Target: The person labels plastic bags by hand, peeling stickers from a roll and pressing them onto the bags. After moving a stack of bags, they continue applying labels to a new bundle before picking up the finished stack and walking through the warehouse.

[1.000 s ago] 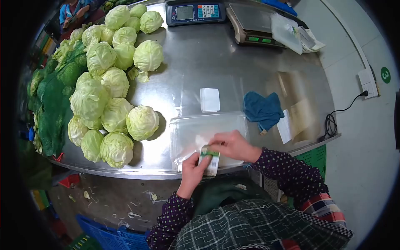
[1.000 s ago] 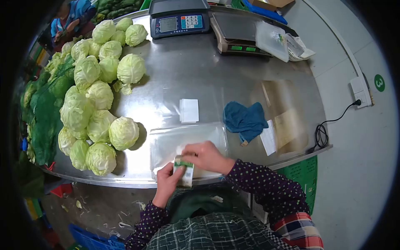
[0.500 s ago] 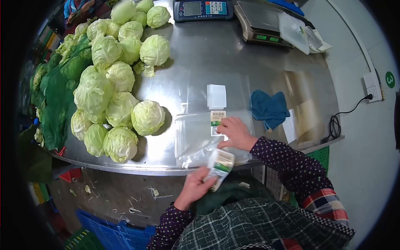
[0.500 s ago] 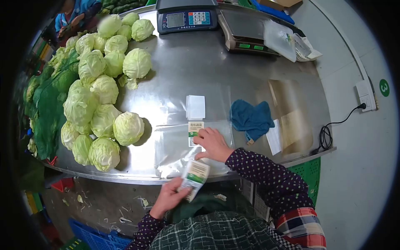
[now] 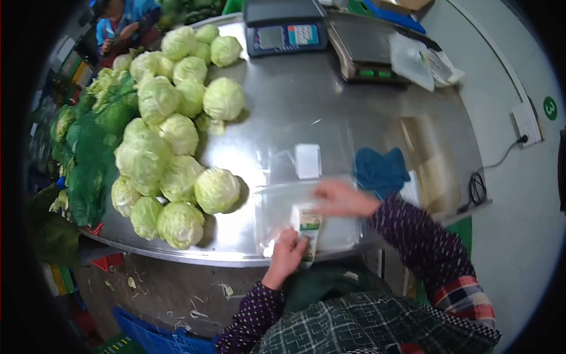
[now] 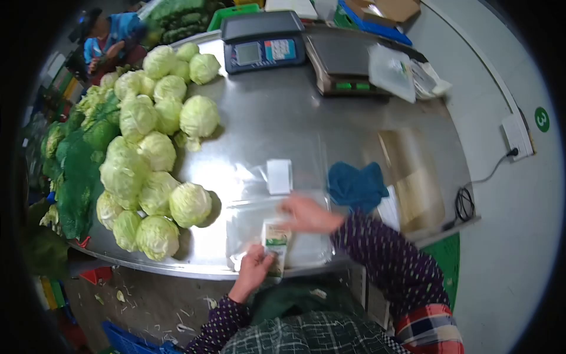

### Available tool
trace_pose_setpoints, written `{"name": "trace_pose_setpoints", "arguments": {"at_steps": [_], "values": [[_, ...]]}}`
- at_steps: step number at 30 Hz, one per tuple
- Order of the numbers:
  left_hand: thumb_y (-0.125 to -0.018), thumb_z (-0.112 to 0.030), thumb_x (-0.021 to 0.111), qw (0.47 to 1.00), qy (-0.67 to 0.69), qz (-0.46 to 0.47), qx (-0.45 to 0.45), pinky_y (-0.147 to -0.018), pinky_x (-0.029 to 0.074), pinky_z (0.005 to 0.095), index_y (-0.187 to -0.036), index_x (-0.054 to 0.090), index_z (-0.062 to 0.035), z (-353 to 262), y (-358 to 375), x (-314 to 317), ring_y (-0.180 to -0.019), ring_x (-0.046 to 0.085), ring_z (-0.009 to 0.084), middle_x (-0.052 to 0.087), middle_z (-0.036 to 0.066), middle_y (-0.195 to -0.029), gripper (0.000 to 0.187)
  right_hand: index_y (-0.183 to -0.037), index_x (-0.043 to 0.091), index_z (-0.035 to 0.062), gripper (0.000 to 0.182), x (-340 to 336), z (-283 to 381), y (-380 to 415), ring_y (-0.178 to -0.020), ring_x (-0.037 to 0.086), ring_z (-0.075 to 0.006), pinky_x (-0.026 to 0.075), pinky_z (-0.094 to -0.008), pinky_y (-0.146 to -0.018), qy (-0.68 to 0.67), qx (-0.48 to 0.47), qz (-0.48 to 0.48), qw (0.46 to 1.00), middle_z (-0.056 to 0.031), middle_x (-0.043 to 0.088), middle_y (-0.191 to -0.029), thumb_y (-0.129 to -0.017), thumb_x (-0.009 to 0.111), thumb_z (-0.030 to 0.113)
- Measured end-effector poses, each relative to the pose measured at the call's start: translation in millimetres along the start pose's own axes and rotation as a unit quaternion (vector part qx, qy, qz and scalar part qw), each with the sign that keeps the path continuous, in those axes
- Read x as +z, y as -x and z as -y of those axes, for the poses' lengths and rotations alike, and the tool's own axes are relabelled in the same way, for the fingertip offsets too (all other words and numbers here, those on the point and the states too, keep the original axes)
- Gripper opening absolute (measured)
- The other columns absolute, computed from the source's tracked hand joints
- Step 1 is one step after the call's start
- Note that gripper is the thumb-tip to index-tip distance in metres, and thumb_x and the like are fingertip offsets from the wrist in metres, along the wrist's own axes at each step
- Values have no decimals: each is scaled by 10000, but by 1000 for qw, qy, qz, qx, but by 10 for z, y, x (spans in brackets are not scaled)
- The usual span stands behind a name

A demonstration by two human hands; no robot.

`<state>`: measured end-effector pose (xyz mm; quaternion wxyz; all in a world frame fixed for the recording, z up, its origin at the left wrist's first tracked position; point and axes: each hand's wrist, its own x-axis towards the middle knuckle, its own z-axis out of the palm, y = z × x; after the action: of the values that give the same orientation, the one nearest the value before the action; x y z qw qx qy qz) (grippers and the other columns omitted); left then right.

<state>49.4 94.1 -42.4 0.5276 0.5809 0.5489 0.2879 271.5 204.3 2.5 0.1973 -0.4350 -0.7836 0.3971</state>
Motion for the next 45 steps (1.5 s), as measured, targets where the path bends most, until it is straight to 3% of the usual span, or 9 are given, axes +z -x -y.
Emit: {"name": "trace_pose_setpoints", "arguments": {"at_steps": [5, 7, 9, 11, 14, 18, 24, 35, 45], "values": [[-842, -146, 674, 987, -29, -73, 143, -946, 448, 351, -958, 642, 24, -206, -10, -83, -1122, 562, 330, 575, 181, -1217, 208, -927, 674, 13, 221, 303, 242, 167, -636, 604, -183, 468, -310, -594, -148, 123, 15, 981, -115, 637, -721, -825, 707, 205], [-839, -112, 686, 993, 26, -29, 112, -900, 460, 316, -1065, 675, -10, -271, -56, -161, -1034, 602, 221, 617, 135, -1152, 248, -955, 686, 35, 230, 368, 306, 206, -658, 646, -241, 494, -329, -607, -142, 82, 8, 986, -137, 663, -765, -807, 719, 208], [-842, -116, 702, 974, 108, 26, -195, -882, 460, 292, -1057, 684, -17, -367, -23, -189, -1026, 593, 166, 614, 110, -1167, 237, -964, 686, 41, 235, 333, 375, 218, -677, 652, -270, 503, -341, -617, -101, 41, -6, 994, -146, 668, -786, -802, 720, 207], [-851, -128, 710, 967, 152, 14, -203, -860, 464, 270, -1057, 685, -14, -163, 75, -111, -978, 584, 104, 640, 75, -1102, 236, -974, 687, 47, 241, 330, 411, 179, -696, 658, -299, 512, -353, -626, -60, -1, -20, 998, -155, 672, -808, -796, 722, 206], [-885, -137, 679, 982, 30, -122, 140, -852, 473, 267, -1075, 686, -30, -251, 134, -105, -946, 573, 65, 672, 10, -1014, 218, -998, 684, 74, 224, 354, 520, 155, -711, 662, -321, 517, -378, -614, -55, -16, -6, 998, -151, 668, -788, -821, 691, 210], [-868, -174, 694, 980, 174, -21, -89, -747, 506, 260, -1050, 688, -28, -205, 196, -184, -811, 628, 83, 699, 44, -854, 234, -974, 691, 104, 198, 424, 591, 165, -672, 650, -333, 517, -394, -608, -25, -45, 2, 999, -136, 656, -741, -838, 665, 245], [-868, -188, 706, 985, 136, 8, -107, -672, 510, 243, -1034, 702, -14, -71, 620, -80, -741, 620, 54, 714, 26, -819, 240, -965, 670, 59, 217, -437, 584, -348, -733, 660, -258, 509, -316, -673, -85, 61, -110, 988, -136, 678, -829, -810, 709, 205], [-862, -150, 692, 993, 98, 57, -28, -731, 496, 296, -1035, 680, -30, -350, 584, -197, -799, 632, 151, 668, 75, -907, 211, -1064, 565, 128, 646, 152, -74, -206, -976, 542, -324, 436, -433, -809, 281, 61, -59, 956, -118, 538, -1001, -571, 836, 445], [-841, -164, 687, 992, 24, 125, 20, -659, 469, 353, -961, 646, -13, -358, 229, -225, -708, 578, 287, 607, 151, -829, 197, -796, 638, 160, 230, 515, -315, 129, -907, 534, -250, 397, -400, -791, 189, -33, -15, 981, -22, 569, -873, -744, 682, 379]]}}
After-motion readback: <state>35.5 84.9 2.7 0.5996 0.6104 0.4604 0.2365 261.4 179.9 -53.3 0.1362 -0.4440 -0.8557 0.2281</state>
